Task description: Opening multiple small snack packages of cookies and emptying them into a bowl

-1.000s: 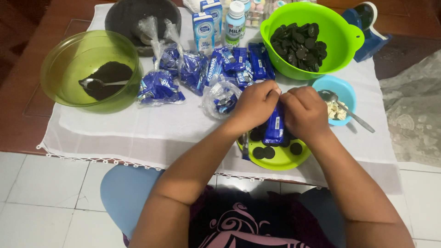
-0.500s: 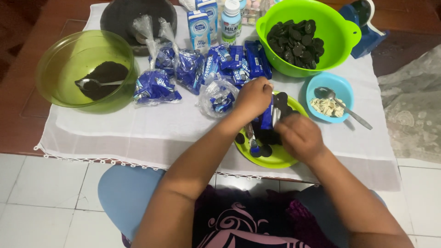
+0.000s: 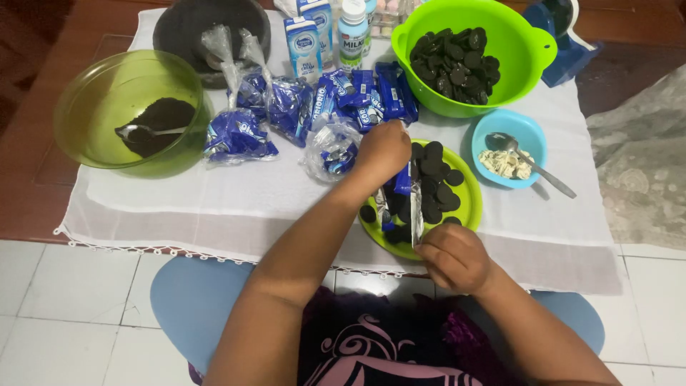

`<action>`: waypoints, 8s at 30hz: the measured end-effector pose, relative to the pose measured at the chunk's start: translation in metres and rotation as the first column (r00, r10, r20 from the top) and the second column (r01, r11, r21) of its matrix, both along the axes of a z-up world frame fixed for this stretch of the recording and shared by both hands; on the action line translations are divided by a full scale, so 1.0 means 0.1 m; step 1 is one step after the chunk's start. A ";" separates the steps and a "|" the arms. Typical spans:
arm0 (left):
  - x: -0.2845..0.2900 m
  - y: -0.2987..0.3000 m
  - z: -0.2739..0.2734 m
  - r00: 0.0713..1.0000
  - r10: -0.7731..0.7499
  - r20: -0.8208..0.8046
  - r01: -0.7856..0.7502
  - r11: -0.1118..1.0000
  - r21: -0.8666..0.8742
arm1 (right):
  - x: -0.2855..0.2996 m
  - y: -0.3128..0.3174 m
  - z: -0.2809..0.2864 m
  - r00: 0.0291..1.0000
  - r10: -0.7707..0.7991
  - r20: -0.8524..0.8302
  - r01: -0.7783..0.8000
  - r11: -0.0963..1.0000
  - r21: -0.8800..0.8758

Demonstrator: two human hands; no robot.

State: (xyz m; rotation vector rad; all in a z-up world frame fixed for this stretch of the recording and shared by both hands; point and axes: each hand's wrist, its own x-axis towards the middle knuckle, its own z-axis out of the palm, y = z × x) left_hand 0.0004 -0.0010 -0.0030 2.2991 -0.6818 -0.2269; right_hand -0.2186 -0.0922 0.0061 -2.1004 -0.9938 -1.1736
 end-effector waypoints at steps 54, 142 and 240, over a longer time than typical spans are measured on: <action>-0.38 1.03 0.59 0.908 0.043 -0.418 -0.381 0.501 -0.777 | 2.11 -0.71 -0.43 0.334 -0.685 -0.648 0.373 0.727 -0.576; 0.02 0.28 0.63 0.998 -0.031 -0.051 0.035 0.996 0.077 | 0.14 -0.64 0.15 0.889 -0.228 -0.397 0.369 0.870 0.327; 0.10 -0.01 0.15 0.998 -0.051 0.029 0.050 0.998 0.037 | 0.10 -0.09 -0.02 0.999 0.035 0.019 -0.036 0.999 0.041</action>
